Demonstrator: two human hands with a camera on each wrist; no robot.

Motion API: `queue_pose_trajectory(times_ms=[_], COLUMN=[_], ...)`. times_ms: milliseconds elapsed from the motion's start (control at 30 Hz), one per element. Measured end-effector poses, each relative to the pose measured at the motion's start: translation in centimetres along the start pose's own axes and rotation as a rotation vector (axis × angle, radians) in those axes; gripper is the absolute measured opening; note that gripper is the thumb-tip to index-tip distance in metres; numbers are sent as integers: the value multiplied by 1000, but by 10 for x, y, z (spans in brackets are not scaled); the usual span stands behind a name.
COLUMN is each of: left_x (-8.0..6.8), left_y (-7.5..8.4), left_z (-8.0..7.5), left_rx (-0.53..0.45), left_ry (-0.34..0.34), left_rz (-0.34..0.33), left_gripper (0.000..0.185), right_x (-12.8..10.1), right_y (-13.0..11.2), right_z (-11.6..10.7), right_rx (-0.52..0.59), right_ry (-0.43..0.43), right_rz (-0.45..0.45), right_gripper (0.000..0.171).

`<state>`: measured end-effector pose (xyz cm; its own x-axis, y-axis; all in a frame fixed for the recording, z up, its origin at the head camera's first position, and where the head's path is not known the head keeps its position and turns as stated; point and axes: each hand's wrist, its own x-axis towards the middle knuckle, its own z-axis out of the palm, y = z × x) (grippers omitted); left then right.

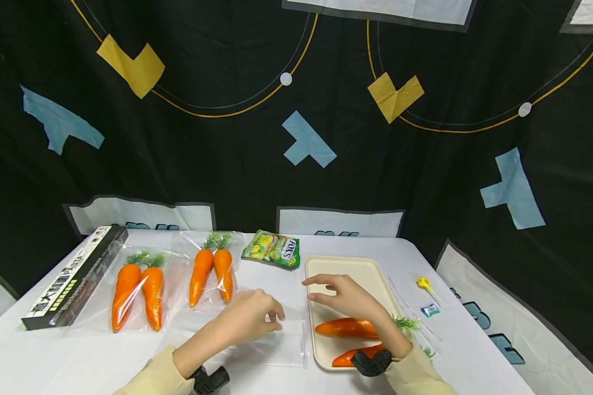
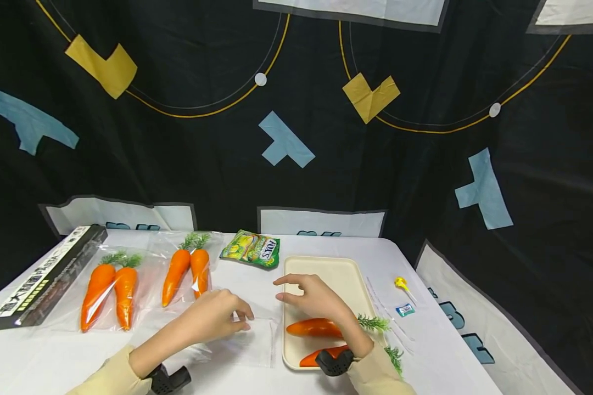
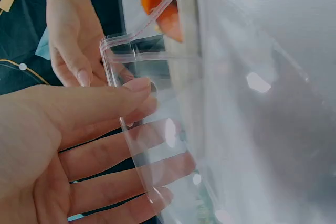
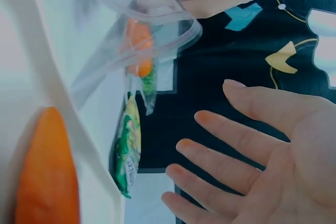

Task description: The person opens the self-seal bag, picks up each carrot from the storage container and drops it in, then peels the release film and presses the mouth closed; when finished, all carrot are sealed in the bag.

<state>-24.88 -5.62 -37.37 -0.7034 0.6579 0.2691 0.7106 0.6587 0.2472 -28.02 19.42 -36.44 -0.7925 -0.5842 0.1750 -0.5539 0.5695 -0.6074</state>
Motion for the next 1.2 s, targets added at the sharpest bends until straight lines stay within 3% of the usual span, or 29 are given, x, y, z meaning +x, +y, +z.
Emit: queue_pose_trajectory(times_ms=[267, 400, 567, 867, 1200], left_x=[-4, -5, -6, -8, -3], left_y=[5, 9, 12, 16, 30], left_z=[-17, -25, -31, -33, -50], left_rx=[-44, -76, -100, -118, -192], left_ry=[19, 25, 25, 98, 135], left_rz=[-33, -52, -50, -18, 6], left_gripper=[11, 12, 16, 17, 19], right_x=[-4, -8, -13, -22, -33], right_y=[-12, -27, -41, -49, -61], right_z=[-6, -6, -7, -10, -29], right_rx=[153, 137, 47, -30, -90], right_ry=[-95, -104, -26, 112, 249], right_rz=[-62, -92, -149, -213, -268], right_gripper=[27, 26, 23, 7, 10])
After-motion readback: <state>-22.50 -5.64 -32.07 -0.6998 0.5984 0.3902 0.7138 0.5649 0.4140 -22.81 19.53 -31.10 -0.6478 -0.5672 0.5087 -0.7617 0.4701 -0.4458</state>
